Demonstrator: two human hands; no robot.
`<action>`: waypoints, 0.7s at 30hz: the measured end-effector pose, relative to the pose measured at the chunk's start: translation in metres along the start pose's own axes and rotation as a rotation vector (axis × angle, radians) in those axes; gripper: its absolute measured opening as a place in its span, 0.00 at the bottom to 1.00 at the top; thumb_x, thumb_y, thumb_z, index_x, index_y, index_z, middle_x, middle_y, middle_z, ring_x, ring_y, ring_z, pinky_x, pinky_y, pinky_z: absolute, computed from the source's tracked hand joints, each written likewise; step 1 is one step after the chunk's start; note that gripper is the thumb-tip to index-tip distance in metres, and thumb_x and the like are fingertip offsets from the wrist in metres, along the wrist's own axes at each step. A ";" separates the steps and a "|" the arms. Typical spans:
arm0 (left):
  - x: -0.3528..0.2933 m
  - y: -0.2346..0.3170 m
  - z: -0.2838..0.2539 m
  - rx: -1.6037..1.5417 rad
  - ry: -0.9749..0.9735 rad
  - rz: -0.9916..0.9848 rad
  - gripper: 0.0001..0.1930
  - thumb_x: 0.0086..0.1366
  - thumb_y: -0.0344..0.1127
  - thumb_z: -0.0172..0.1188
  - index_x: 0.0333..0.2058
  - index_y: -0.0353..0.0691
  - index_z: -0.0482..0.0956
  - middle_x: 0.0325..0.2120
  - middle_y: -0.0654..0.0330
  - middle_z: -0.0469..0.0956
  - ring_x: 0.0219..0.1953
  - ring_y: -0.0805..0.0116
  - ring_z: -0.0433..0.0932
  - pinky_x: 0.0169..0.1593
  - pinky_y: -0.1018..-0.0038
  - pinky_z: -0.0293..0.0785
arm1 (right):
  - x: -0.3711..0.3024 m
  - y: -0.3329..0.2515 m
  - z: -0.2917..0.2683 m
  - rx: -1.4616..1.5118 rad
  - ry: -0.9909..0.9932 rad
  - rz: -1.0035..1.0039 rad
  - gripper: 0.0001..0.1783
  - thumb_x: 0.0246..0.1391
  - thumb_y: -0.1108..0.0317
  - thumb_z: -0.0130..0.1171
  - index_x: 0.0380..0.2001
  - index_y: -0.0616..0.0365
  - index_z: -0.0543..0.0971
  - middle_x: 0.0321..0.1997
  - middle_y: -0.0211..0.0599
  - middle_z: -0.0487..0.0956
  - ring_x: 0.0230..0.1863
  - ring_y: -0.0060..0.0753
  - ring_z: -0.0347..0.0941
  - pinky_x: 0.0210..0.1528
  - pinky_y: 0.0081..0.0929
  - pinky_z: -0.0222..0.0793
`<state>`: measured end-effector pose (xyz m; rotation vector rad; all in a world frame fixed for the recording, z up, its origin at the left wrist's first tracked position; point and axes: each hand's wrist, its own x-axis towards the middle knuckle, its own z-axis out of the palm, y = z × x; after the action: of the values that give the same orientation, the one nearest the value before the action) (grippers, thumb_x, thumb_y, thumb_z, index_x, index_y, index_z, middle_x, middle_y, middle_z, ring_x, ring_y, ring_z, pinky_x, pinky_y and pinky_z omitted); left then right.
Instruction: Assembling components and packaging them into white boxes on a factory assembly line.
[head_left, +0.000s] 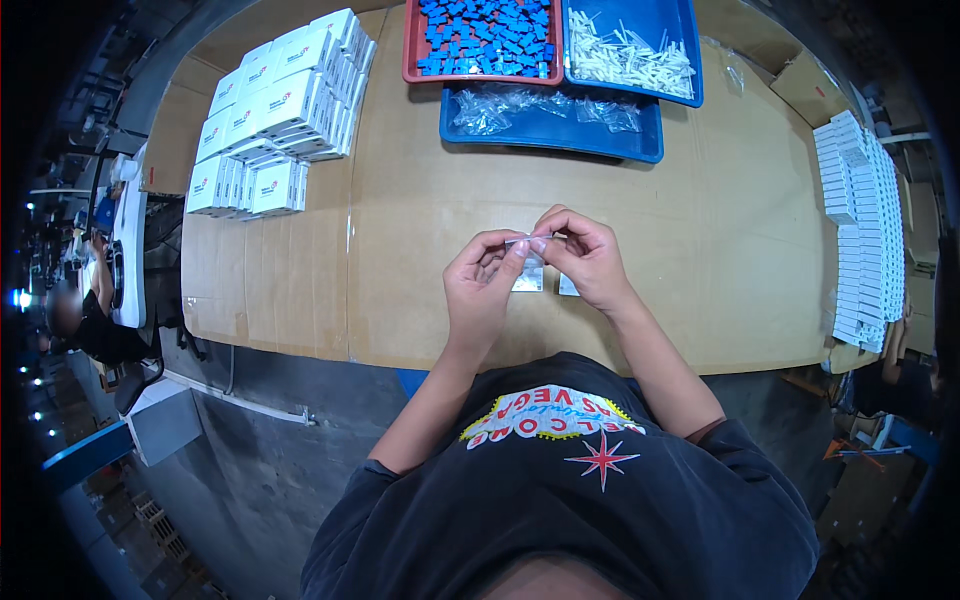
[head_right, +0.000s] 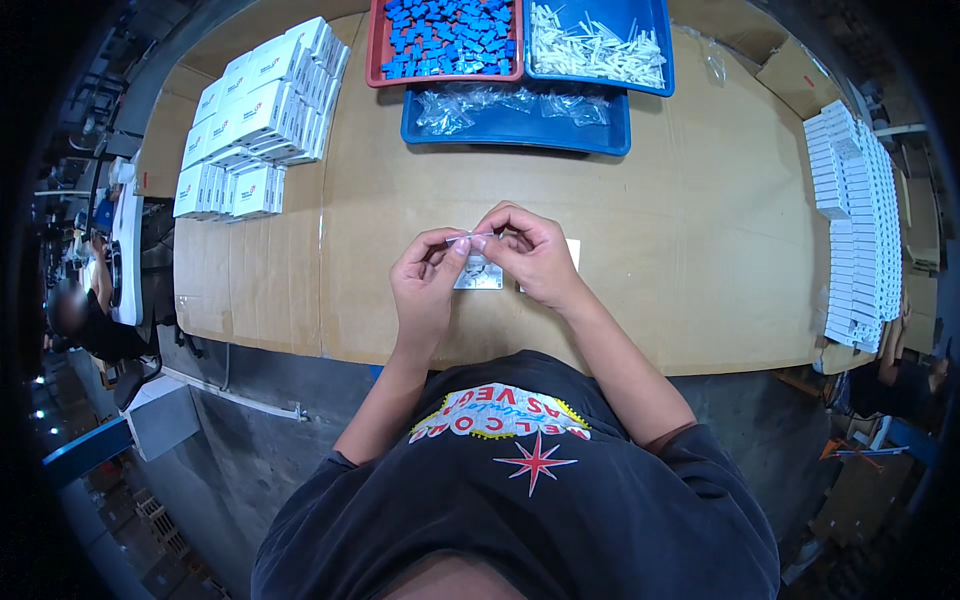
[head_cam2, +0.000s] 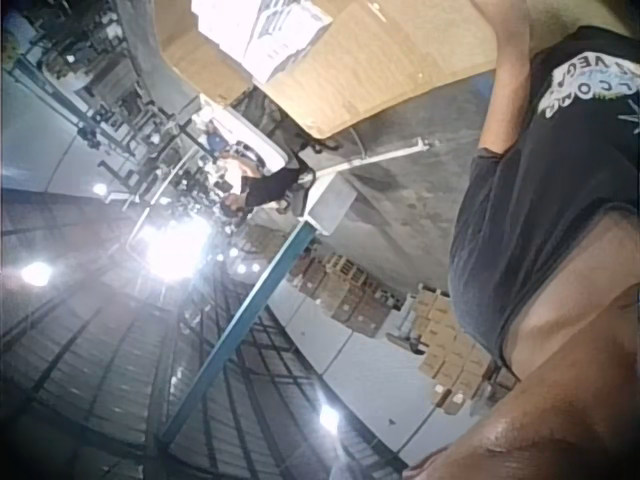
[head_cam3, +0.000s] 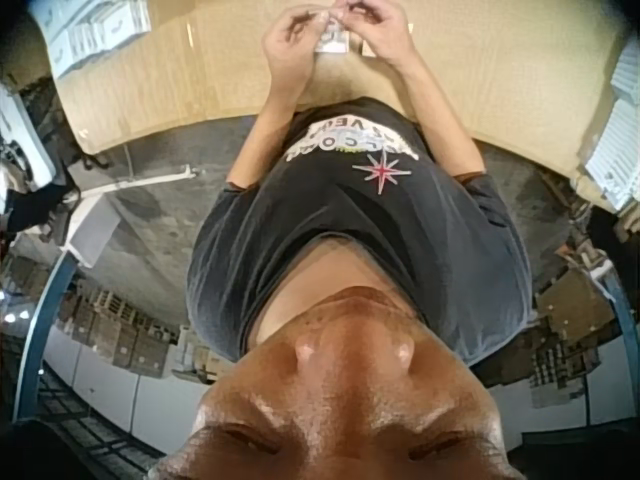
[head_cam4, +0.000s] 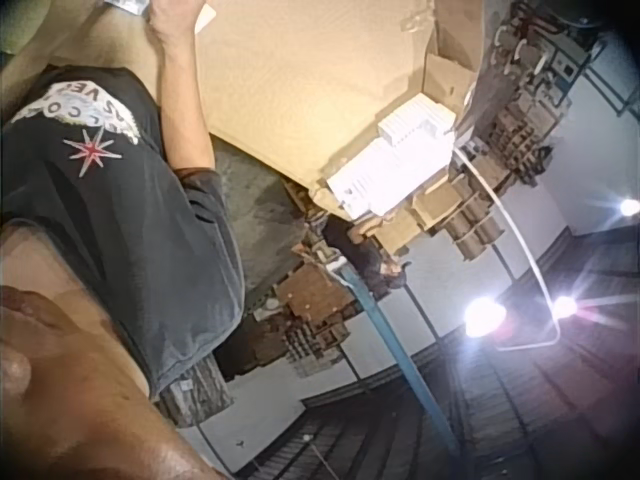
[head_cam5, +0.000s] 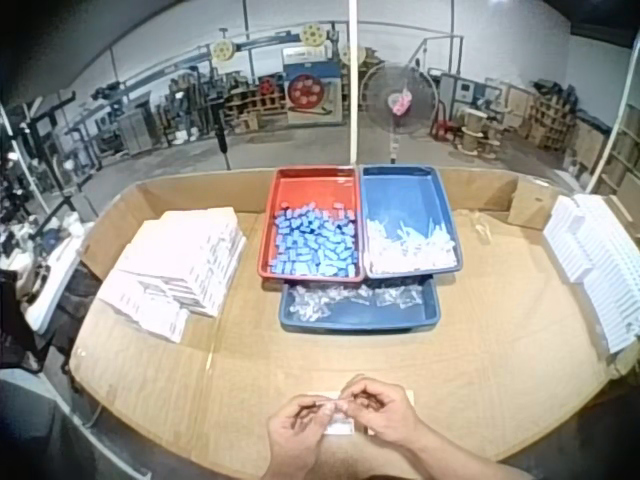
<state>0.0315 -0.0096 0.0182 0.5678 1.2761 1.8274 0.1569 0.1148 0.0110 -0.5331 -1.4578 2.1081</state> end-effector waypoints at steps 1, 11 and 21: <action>0.000 -0.001 -0.001 0.000 0.000 0.000 0.08 0.74 0.26 0.64 0.48 0.29 0.80 0.40 0.60 0.83 0.43 0.78 0.81 0.48 0.80 0.78 | 0.000 0.000 -0.001 0.000 0.000 0.000 0.05 0.66 0.78 0.64 0.43 0.65 0.81 0.43 0.28 0.79 0.43 0.16 0.76 0.45 0.17 0.73; 0.003 0.001 -0.006 -0.059 -0.018 -0.069 0.08 0.73 0.24 0.63 0.48 0.29 0.80 0.43 0.58 0.83 0.44 0.76 0.83 0.49 0.79 0.79 | 0.004 -0.004 -0.008 -0.104 -0.033 0.013 0.03 0.65 0.78 0.65 0.40 0.64 0.82 0.40 0.26 0.78 0.38 0.10 0.71 0.39 0.13 0.67; 0.002 0.002 -0.004 -0.098 -0.003 -0.093 0.08 0.73 0.26 0.63 0.48 0.31 0.80 0.43 0.58 0.85 0.43 0.77 0.83 0.48 0.79 0.80 | 0.006 -0.004 0.002 0.002 -0.018 0.055 0.05 0.66 0.78 0.64 0.44 0.66 0.82 0.42 0.27 0.78 0.42 0.13 0.75 0.44 0.15 0.73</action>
<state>0.0266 -0.0108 0.0186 0.4507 1.1839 1.7998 0.1518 0.1179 0.0153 -0.5610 -1.4662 2.1620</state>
